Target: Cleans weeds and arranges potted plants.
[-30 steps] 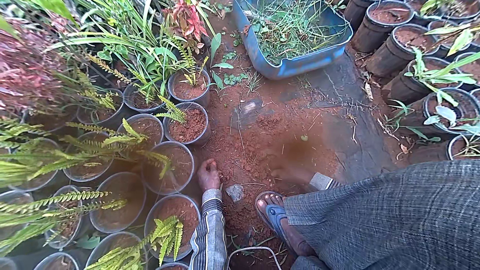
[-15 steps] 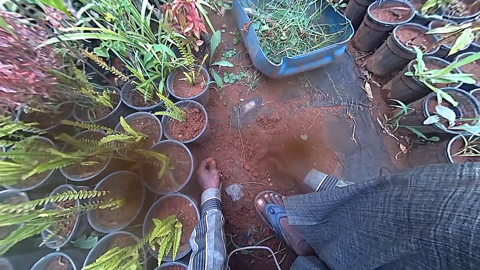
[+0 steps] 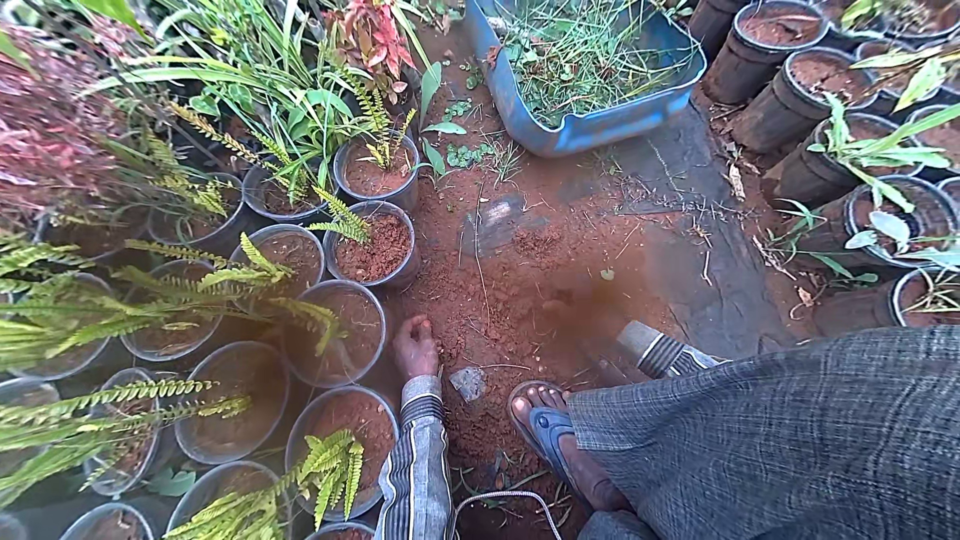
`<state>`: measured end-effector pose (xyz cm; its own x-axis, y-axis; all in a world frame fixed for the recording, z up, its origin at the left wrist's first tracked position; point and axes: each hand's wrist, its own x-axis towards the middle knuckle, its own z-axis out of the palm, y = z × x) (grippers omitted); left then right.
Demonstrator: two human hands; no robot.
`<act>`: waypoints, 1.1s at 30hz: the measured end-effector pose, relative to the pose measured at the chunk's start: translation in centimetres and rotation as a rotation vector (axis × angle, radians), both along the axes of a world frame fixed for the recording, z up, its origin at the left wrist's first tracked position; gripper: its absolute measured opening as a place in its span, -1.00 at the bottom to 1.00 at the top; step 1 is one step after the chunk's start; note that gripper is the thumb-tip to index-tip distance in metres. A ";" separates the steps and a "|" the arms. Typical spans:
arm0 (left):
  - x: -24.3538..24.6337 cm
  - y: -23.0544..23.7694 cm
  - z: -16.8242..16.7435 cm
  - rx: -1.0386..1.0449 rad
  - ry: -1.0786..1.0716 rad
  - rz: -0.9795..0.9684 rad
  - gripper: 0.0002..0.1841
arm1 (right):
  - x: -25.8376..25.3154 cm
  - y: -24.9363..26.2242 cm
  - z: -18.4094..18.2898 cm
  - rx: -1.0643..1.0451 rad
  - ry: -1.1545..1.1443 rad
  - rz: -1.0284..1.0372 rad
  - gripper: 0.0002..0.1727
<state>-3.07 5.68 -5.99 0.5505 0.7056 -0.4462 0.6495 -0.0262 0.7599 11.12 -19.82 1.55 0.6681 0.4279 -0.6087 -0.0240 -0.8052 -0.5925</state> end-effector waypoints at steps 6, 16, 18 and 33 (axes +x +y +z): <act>0.0 0.1 -0.2 -0.007 0.019 0.001 -0.79 | -4.6 -1.7 -5.2 -0.177 -0.198 0.221 -0.59; 0.0 0.0 0.3 -0.040 0.032 -0.014 -0.76 | -5.9 -0.9 -5.0 -0.204 -0.199 0.373 -0.51; 0.0 0.0 0.4 -0.046 0.033 -0.016 -0.75 | -6.2 -0.8 -5.2 -0.206 -0.239 0.414 -0.60; 0.0 0.1 0.3 -0.037 0.038 -0.017 -0.76 | -5.4 1.1 -3.7 -0.251 0.029 0.144 -0.68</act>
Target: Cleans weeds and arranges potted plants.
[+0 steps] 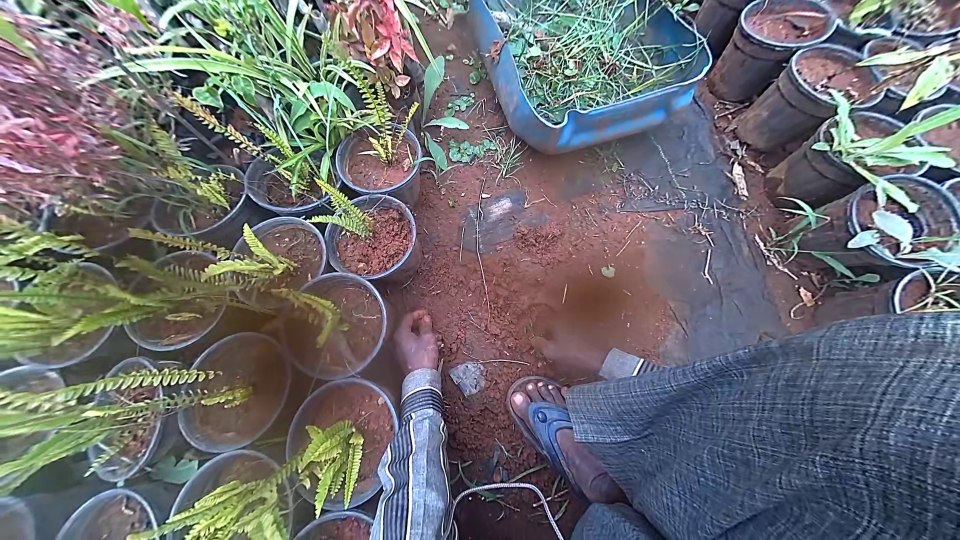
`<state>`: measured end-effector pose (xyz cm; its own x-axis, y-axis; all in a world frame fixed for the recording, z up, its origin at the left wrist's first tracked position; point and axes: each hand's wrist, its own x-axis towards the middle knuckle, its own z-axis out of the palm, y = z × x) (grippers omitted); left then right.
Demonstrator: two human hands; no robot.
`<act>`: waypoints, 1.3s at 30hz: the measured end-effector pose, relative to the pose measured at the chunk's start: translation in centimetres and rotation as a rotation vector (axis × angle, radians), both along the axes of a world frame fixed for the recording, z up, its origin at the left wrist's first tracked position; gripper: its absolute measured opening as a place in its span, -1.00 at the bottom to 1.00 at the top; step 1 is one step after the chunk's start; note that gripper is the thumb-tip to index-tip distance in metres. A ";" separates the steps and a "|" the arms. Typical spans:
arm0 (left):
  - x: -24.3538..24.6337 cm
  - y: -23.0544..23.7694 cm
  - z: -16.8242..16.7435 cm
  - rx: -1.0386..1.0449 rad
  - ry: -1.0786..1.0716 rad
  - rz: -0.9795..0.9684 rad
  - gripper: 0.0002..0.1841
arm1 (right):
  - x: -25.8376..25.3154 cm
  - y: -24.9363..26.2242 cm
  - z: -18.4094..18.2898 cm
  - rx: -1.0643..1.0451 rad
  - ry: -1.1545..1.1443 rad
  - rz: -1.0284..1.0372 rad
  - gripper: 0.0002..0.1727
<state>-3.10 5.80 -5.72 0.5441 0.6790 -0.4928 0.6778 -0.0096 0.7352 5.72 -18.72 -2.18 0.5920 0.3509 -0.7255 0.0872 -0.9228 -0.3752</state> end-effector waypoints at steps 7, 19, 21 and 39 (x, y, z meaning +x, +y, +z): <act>0.1 -0.1 0.3 0.001 -0.004 0.004 -0.77 | 1.3 1.0 0.9 -0.091 0.209 0.023 -0.61; 0.0 0.0 -0.3 -0.001 -0.012 0.013 -0.77 | 1.7 1.3 1.2 0.429 0.224 -0.411 -0.78; 0.0 0.0 -0.2 0.008 -0.019 0.010 -0.77 | 3.0 0.8 2.7 0.257 0.068 -0.115 -0.70; 0.1 0.1 -0.5 0.010 -0.023 0.010 -0.77 | 1.8 -1.0 -2.0 0.447 -0.091 -0.138 -0.87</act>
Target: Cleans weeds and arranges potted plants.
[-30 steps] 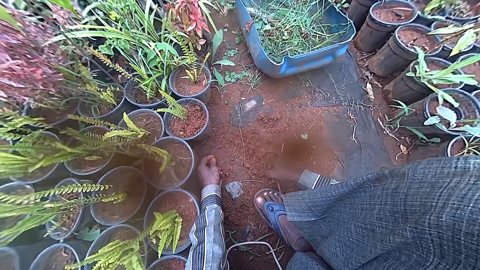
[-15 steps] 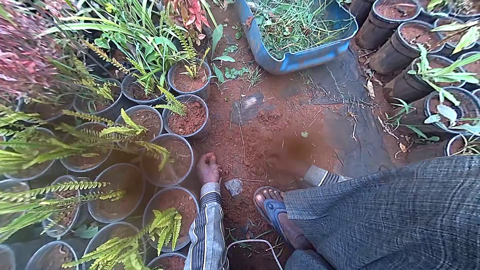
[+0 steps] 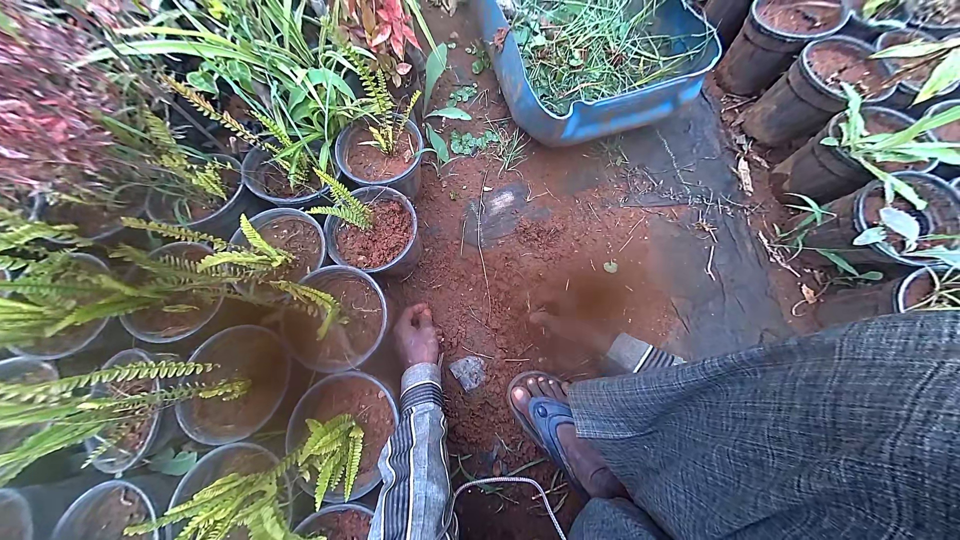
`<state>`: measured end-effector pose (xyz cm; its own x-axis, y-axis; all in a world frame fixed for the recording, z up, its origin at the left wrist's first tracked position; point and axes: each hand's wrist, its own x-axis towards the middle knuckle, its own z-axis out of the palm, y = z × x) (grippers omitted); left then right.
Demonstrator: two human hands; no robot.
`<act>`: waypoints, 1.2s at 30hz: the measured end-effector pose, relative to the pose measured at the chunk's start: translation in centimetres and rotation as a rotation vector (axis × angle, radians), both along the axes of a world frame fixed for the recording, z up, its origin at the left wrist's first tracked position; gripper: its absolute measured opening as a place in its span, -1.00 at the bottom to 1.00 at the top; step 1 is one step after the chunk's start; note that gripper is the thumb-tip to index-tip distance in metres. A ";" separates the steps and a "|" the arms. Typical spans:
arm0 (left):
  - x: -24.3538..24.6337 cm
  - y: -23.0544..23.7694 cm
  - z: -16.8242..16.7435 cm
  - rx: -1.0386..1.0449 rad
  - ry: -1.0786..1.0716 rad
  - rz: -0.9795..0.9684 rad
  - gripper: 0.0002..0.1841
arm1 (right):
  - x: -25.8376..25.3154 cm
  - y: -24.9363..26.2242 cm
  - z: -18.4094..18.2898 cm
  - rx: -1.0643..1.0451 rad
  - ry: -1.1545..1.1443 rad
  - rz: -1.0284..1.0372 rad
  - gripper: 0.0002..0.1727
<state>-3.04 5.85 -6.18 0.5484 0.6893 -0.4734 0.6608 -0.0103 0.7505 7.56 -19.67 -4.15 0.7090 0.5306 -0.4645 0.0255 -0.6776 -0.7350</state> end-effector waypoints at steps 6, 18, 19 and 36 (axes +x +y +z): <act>-0.1 0.0 0.5 -0.020 -0.024 0.008 -0.76 | -0.4 0.6 5.9 -0.360 0.035 0.295 -0.75; 0.0 -0.1 0.4 -0.014 -0.008 0.015 -0.77 | -1.9 0.7 0.4 -0.347 -0.269 0.452 -0.65; 0.0 -0.1 0.4 -0.014 -0.010 0.015 -0.77 | -1.9 0.9 0.8 -0.363 -0.259 0.462 -0.62; -0.1 0.2 -0.3 -0.022 -0.006 0.006 -0.77 | -2.4 3.0 2.2 -0.550 -0.304 0.689 -0.65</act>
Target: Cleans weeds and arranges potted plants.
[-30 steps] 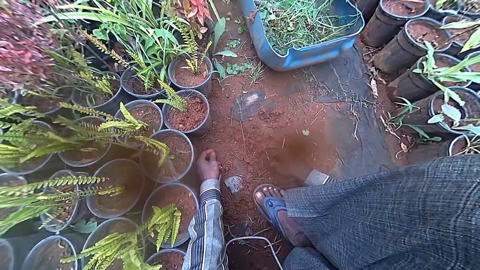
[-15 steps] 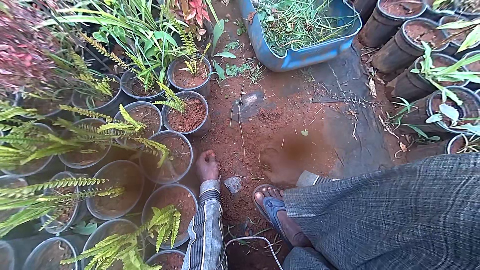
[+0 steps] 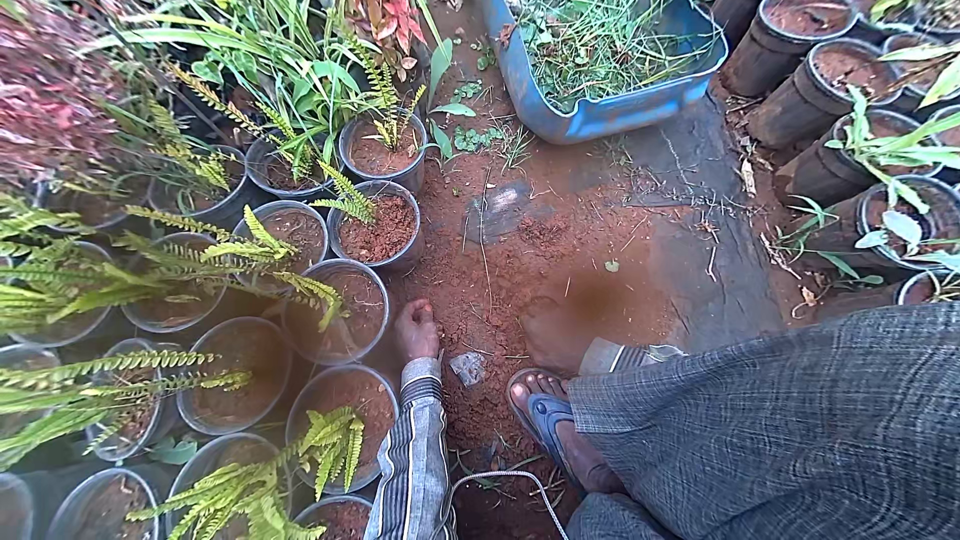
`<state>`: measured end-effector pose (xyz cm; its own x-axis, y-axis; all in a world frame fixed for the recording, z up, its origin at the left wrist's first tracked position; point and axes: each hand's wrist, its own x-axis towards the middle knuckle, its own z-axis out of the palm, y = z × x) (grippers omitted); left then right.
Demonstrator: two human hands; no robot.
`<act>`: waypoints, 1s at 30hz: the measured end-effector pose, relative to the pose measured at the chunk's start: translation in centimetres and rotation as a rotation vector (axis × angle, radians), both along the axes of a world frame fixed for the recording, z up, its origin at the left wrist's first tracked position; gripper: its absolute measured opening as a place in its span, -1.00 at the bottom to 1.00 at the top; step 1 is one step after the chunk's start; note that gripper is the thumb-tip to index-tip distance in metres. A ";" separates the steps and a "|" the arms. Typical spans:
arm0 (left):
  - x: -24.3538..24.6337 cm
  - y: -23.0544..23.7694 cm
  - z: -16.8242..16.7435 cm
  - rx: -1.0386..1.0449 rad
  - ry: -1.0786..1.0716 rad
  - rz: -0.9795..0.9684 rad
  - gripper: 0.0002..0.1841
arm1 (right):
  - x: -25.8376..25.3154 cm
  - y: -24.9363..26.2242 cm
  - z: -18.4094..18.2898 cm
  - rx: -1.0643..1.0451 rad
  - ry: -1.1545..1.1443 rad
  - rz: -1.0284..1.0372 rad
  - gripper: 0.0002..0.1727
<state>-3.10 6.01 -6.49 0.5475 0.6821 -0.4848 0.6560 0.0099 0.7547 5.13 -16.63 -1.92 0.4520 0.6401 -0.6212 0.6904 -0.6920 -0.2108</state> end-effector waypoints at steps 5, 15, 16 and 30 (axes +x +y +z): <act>0.1 -0.1 0.2 0.003 -0.003 -0.001 -0.78 | -0.1 1.8 1.6 -0.127 0.059 -0.004 -0.67; 0.0 -0.2 0.4 -0.018 -0.017 0.025 -0.78 | 0.7 0.8 0.3 -0.017 0.093 -0.050 -0.68; 0.0 -0.2 0.4 -0.017 -0.013 0.024 -0.78 | 0.7 0.6 0.2 0.004 0.093 -0.073 -0.70; -0.2 -0.3 0.4 0.023 0.002 -0.032 -0.76 | 1.0 6.0 26.7 0.116 0.395 -0.727 -0.85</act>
